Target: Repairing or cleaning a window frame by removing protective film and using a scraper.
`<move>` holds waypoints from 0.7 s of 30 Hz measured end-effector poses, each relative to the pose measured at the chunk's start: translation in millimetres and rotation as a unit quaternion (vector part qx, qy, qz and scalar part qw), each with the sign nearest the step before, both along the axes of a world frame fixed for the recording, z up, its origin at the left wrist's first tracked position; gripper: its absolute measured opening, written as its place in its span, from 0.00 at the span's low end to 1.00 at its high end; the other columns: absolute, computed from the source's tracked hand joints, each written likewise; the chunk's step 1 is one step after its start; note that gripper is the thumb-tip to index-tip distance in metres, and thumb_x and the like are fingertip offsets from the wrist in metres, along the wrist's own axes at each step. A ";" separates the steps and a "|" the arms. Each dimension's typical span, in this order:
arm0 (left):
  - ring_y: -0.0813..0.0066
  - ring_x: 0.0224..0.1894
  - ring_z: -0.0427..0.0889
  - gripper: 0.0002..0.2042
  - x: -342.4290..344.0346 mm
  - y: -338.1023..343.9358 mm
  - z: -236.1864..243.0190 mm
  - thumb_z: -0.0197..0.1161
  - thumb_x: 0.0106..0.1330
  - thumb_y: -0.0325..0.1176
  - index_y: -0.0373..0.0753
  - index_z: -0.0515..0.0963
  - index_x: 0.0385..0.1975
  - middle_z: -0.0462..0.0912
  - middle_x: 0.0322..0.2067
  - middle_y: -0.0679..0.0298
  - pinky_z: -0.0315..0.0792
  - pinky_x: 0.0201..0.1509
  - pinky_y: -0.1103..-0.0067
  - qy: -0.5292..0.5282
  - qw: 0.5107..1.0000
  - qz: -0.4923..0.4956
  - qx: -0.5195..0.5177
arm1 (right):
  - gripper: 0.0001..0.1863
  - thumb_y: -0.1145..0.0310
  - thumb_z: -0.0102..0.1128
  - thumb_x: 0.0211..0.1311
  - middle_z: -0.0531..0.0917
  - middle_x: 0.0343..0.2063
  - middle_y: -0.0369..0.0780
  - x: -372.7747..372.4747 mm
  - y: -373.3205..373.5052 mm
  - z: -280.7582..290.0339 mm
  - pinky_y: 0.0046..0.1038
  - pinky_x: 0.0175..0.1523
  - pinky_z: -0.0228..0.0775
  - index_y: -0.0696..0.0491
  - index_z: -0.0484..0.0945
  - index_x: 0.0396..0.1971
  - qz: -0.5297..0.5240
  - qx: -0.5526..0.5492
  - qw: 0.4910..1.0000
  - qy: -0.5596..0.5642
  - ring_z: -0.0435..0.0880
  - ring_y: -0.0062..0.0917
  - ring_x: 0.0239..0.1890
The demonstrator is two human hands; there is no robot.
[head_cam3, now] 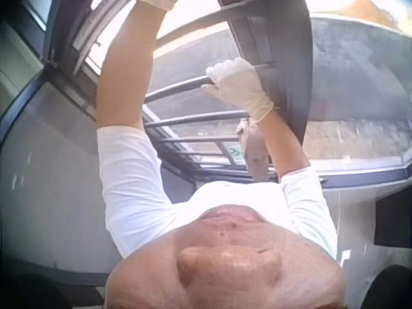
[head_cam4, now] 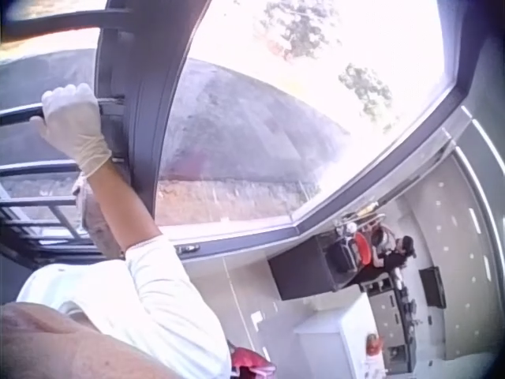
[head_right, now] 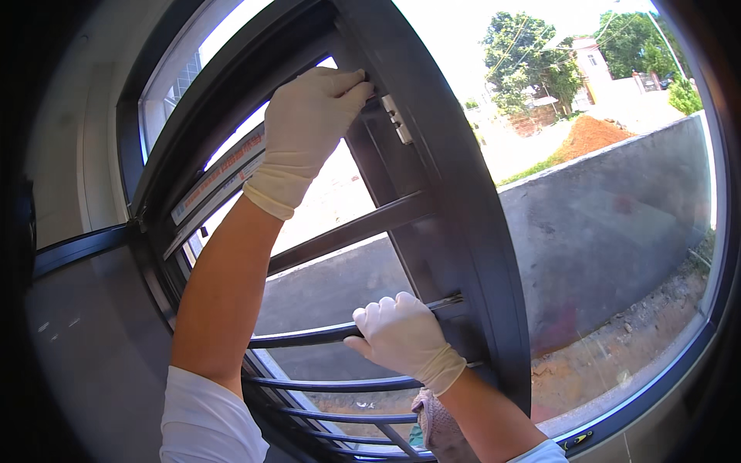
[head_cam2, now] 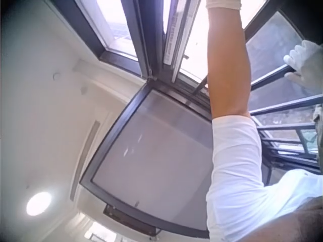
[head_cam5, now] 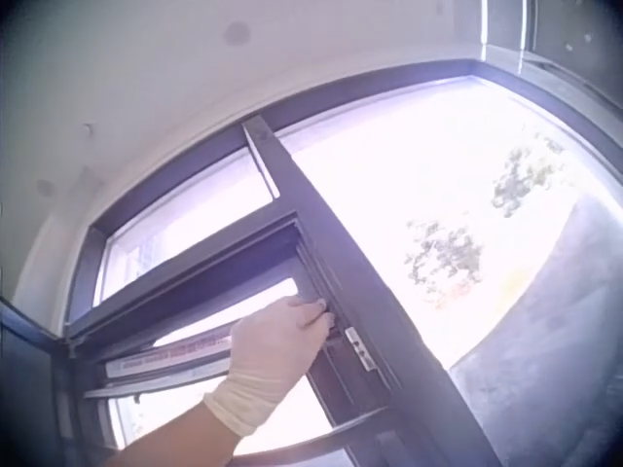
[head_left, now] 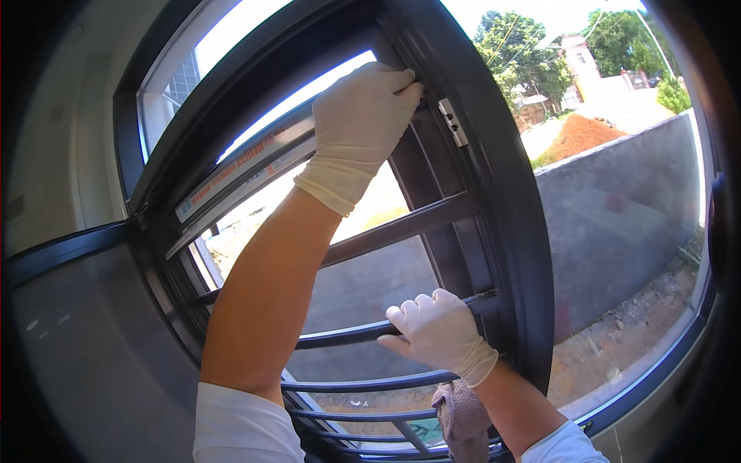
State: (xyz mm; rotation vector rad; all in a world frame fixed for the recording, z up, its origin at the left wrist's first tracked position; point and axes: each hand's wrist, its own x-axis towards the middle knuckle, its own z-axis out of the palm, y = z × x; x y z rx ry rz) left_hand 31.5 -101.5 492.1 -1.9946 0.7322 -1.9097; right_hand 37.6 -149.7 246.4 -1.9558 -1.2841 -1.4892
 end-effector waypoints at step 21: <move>0.75 0.40 0.83 0.07 -1.2 2.5 0.5 0.67 0.58 0.26 0.40 0.85 0.36 0.84 0.37 0.64 0.76 0.47 0.83 0.207 0.953 -0.196 -0.107 | 0.18 0.46 0.61 0.55 0.74 0.17 0.32 -1.2 -2.6 -0.3 0.27 0.31 0.64 0.46 0.79 0.29 -0.012 -0.016 1.000 0.010 0.76 0.22 0.24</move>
